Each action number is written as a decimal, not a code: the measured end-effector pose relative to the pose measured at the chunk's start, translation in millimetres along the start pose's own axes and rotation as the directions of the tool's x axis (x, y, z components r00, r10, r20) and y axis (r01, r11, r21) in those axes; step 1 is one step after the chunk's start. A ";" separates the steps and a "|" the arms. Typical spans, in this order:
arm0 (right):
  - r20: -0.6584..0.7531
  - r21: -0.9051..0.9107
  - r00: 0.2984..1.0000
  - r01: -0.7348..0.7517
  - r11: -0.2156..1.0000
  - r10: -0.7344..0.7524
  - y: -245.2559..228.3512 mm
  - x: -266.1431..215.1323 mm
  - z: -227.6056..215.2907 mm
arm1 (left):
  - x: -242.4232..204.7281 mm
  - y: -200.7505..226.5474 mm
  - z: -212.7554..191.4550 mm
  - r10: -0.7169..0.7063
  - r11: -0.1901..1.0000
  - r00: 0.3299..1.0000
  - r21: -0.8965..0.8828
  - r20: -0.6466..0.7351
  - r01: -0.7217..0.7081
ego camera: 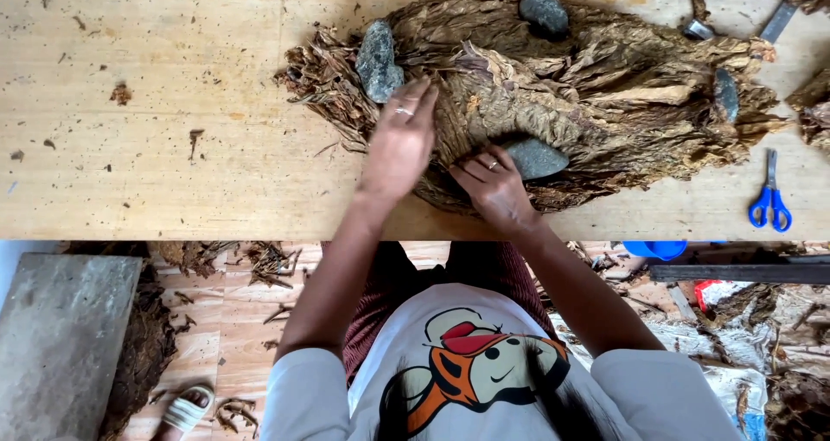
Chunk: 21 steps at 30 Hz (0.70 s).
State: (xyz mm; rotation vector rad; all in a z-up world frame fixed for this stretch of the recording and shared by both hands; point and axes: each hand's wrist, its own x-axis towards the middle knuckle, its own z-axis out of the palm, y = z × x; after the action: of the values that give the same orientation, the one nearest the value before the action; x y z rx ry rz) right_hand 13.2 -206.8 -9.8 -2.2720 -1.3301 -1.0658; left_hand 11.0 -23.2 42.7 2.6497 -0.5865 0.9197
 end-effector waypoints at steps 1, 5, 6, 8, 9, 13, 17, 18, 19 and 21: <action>0.011 0.025 0.999 -0.030 0.999 0.030 -3.7 5.7 -6.2 | 3.8 14.3 1.5 -0.089 0.996 0.995 0.017 0.054 0.088; 0.090 0.044 0.992 -0.090 0.995 0.086 9.6 -31.1 21.3 | -29.1 20.7 89.7 -0.262 0.946 0.940 0.249 0.220 0.206; 0.086 0.035 0.992 -0.095 0.995 0.092 9.2 -33.2 20.4 | -31.3 21.8 89.5 -0.252 0.949 0.943 0.246 0.219 0.196; 0.159 0.147 0.979 -0.149 0.978 0.126 7.6 -39.6 18.9 | -38.3 24.8 90.7 -0.321 0.934 0.890 0.262 0.322 0.242; 0.161 0.142 0.978 -0.153 0.978 0.129 12.4 -31.1 7.8 | -34.6 26.8 86.2 -0.317 0.936 0.891 0.257 0.324 0.240; 0.098 0.297 0.949 -0.317 0.901 0.301 40.3 5.1 -29.4 | -23.0 28.8 65.8 -0.342 0.937 0.803 0.242 0.488 0.251; -0.023 -0.053 0.878 -0.479 0.876 0.478 71.6 25.9 -28.1 | -32.1 24.4 81.8 -0.327 0.943 0.845 0.205 0.423 0.262; -0.026 -0.055 0.876 -0.482 0.875 0.481 77.5 18.0 -20.1 | -34.4 23.5 87.1 -0.323 0.944 0.846 0.204 0.424 0.258; -0.010 -0.089 0.874 -0.484 0.871 0.485 83.6 10.2 -12.2 | -36.5 22.6 92.4 -0.319 0.944 0.862 0.208 0.394 0.255; 0.000 -0.123 0.873 -0.485 0.866 0.488 89.2 -3.6 0.6 | -37.8 20.3 99.2 -0.313 0.944 0.879 0.216 0.359 0.248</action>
State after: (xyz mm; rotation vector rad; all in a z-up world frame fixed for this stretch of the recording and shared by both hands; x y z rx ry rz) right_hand 87.6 -255.6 -3.4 -2.5236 -0.6432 -0.9467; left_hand 26.9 -68.1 -54.3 2.9848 -0.1936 0.3684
